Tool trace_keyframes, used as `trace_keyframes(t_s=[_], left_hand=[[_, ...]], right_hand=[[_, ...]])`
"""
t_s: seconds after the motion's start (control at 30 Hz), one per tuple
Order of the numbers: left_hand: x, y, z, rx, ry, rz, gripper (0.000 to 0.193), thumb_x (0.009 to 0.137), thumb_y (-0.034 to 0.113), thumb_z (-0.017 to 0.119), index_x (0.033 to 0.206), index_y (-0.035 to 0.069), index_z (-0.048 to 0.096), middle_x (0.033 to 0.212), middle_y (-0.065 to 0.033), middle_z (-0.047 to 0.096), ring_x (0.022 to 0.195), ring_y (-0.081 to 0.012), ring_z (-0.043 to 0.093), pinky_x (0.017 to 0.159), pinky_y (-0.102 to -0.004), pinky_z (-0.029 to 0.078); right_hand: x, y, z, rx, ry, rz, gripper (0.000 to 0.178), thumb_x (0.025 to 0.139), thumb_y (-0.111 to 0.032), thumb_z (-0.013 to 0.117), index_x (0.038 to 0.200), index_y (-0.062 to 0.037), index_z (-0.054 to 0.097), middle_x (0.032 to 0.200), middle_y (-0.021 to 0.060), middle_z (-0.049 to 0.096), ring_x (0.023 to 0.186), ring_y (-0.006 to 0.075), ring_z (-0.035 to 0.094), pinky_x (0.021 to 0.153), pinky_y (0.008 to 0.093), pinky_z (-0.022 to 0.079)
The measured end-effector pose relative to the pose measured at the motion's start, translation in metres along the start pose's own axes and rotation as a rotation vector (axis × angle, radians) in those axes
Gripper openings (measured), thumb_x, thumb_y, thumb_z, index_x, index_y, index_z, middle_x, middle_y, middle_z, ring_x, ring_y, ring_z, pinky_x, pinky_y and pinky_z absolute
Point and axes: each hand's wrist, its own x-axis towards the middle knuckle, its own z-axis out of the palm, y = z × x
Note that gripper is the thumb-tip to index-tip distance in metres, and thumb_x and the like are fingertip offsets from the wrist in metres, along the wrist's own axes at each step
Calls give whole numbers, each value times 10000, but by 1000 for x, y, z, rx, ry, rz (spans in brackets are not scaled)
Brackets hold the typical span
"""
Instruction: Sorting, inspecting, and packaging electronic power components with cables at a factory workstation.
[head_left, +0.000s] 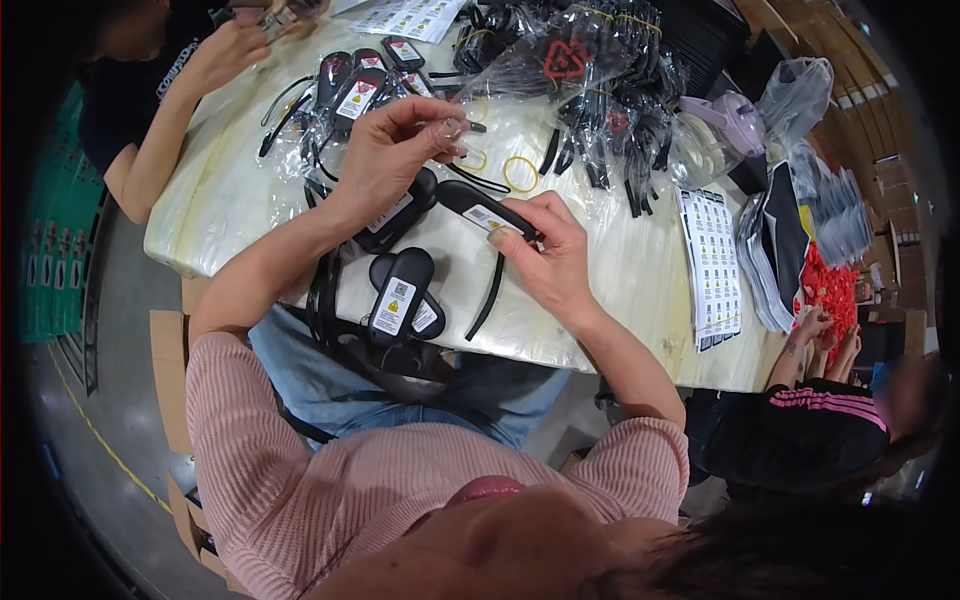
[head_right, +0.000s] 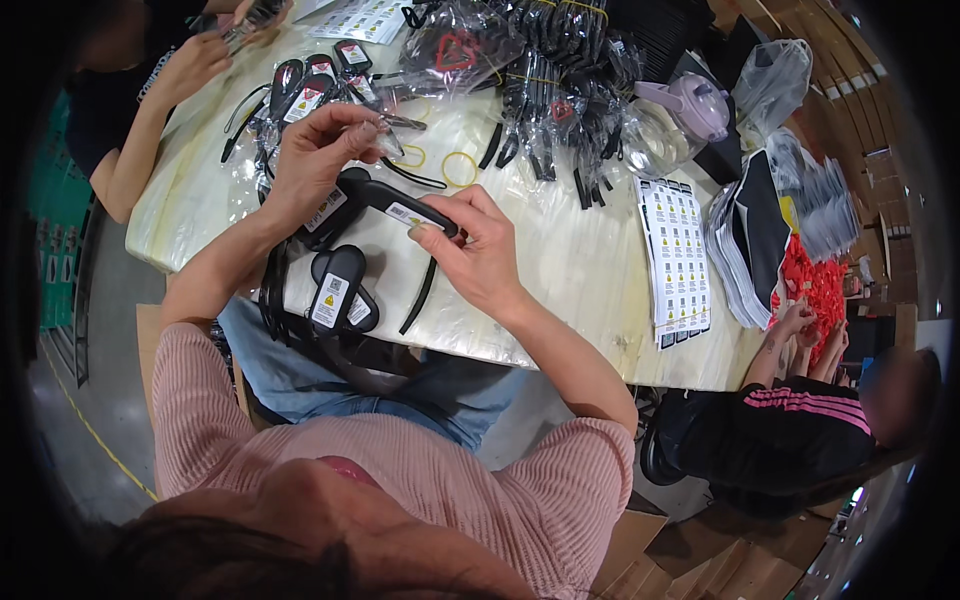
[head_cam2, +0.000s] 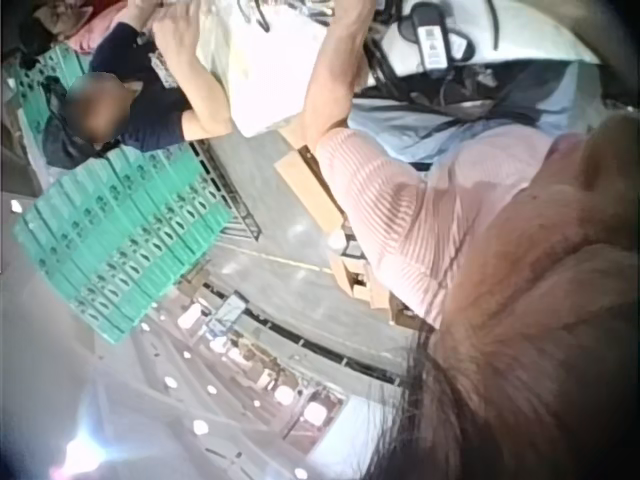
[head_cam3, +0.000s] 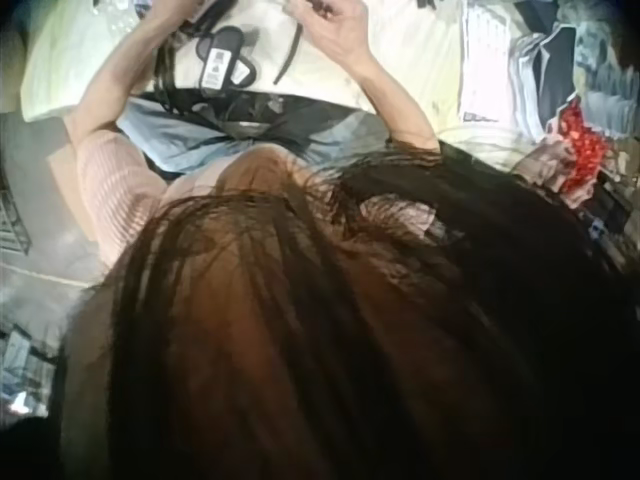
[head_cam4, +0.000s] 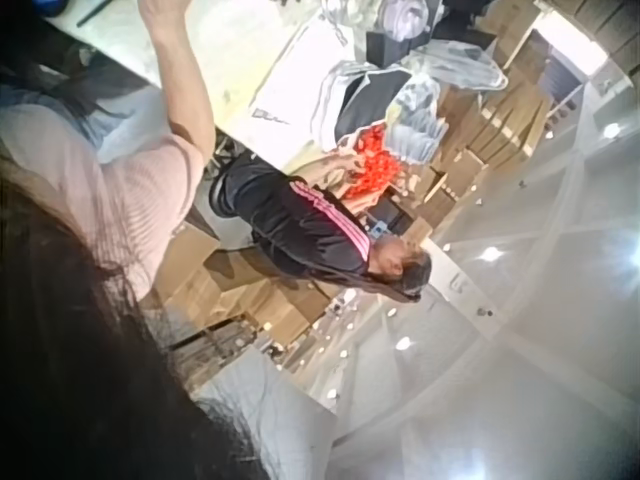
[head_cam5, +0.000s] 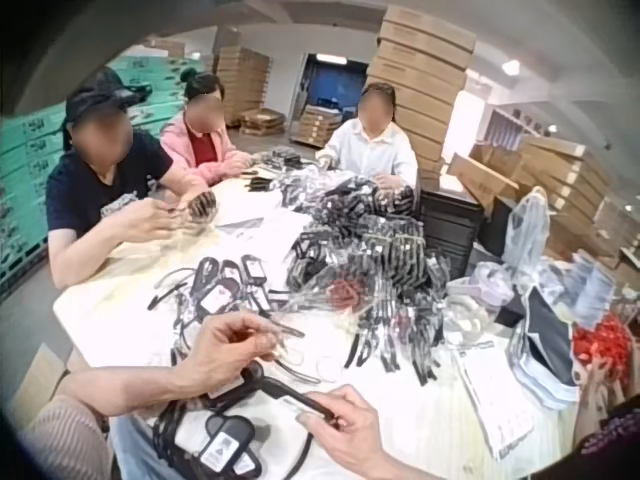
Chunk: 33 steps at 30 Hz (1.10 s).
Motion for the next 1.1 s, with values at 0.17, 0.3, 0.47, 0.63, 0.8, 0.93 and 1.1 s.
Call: trace_keyframes(t_s=[0.17, 0.3, 0.47, 0.63, 0.8, 0.93, 1.1], left_hand=[[-9, -7, 9, -75, -74, 153, 156, 837, 81, 581, 964, -8, 597, 901, -63, 627, 769, -96, 588, 711, -222, 479], [-13, -7, 12, -60, -112, 203, 159, 842, 78, 574, 974, -9, 597, 918, -53, 623, 817, -85, 572, 739, -223, 468], [-15, -7, 12, 38, -115, 260, 188, 858, 96, 557, 1011, -9, 586, 945, -45, 616, 852, -80, 554, 760, -226, 458], [-15, -6, 16, 13, -114, 245, 228, 876, 106, 530, 1071, -7, 558, 971, -48, 607, 870, -86, 545, 776, -227, 450], [-16, -6, 14, 61, -143, 246, 259, 886, 101, 510, 1119, -9, 528, 995, -51, 601, 887, -90, 541, 787, -231, 445], [-18, -2, 15, 141, -123, 202, 282, 882, 96, 514, 1141, -14, 511, 1014, -53, 598, 897, -98, 544, 779, -240, 452], [-18, -12, 15, 170, -155, 228, 309, 867, 82, 530, 1161, -8, 497, 984, -73, 620, 881, -110, 571, 757, -248, 462]], right_hand=[[1, 15, 4, 44, 26, -20, 295, 782, -120, 658, 1040, 5, 589, 873, 14, 486, 709, 64, 481, 585, 181, 401], [1, 14, 5, 159, 31, 61, 281, 812, -113, 623, 1058, 12, 570, 879, 20, 505, 666, 67, 506, 569, 184, 428], [-2, 8, 10, 421, -25, 205, 316, 840, -107, 584, 1120, 18, 505, 897, 49, 550, 650, 90, 569, 588, 212, 484], [-2, 9, 9, 433, -90, 165, 331, 852, -99, 563, 1142, 21, 459, 901, 72, 580, 708, 118, 604, 630, 239, 507], [0, 9, 8, 452, -83, 169, 293, 859, -98, 550, 1111, 17, 454, 875, 82, 599, 734, 132, 612, 650, 250, 514], [-1, 6, 8, 475, -58, 180, 266, 859, -106, 551, 1079, 13, 460, 870, 82, 600, 736, 140, 615, 655, 259, 517], [-1, 8, 6, 509, -39, 188, 272, 851, -111, 564, 1068, 12, 456, 889, 93, 584, 731, 155, 618, 654, 268, 521]])
